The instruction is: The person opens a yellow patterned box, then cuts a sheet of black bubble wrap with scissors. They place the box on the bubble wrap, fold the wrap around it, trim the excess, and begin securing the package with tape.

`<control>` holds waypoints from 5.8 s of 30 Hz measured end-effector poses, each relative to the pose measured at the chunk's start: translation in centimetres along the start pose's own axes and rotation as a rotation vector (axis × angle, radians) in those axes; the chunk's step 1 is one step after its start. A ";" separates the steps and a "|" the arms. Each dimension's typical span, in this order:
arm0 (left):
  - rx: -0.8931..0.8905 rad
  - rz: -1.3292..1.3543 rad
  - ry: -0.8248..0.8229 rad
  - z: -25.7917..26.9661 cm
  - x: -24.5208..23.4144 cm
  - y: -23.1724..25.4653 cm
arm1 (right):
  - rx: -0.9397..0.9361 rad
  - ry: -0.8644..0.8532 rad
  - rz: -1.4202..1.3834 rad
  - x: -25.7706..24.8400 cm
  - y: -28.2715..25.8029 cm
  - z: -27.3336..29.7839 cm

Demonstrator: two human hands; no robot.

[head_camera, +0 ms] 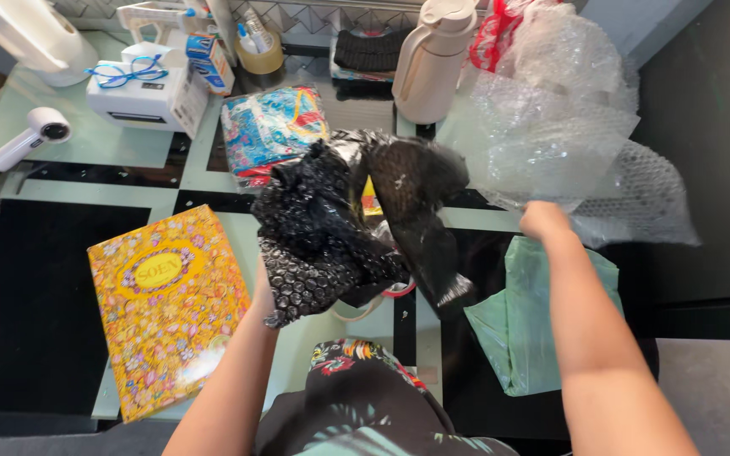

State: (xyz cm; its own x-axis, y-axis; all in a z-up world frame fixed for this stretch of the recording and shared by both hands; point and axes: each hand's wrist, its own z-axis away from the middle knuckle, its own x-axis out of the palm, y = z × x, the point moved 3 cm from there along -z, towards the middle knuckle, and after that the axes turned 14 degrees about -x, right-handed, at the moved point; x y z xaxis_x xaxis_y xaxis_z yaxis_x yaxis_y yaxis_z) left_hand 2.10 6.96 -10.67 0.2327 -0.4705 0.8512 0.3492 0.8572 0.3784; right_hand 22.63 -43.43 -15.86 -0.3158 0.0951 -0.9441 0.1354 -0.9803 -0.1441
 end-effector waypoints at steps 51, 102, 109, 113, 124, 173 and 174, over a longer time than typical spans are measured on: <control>0.677 -1.150 0.743 26.3 -19.8 11.5 | 0.107 0.264 -0.186 17.3 -41.4 3.6; 0.748 -1.779 0.062 22.6 -2.2 23.2 | -0.526 0.596 -1.850 4.1 -55.5 22.7; 1.117 -2.122 0.201 23.8 0.0 21.1 | -0.550 0.587 -1.768 3.5 -55.7 22.1; 0.738 -2.279 0.379 21.7 -1.3 20.1 | -0.629 0.609 -1.442 3.5 -56.6 21.9; 0.819 -2.060 0.397 18.0 -6.3 18.4 | -0.555 0.613 -0.736 3.4 -57.0 20.9; 0.165 -1.483 -0.227 15.2 -3.6 22.7 | -0.521 -0.360 -1.059 0.2 -49.6 28.1; 0.166 -1.490 -0.254 15.3 -3.5 22.6 | -0.490 -0.382 -1.077 0.6 -49.5 28.1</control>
State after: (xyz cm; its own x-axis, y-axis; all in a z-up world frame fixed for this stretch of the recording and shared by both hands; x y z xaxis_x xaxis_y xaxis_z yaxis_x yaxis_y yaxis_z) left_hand -4.73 31.15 0.48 -0.3927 -0.8691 -0.3008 0.0106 -0.3313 0.9435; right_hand -10.64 0.23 -0.97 -0.7253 0.6737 -0.1415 -0.0515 -0.2581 -0.9647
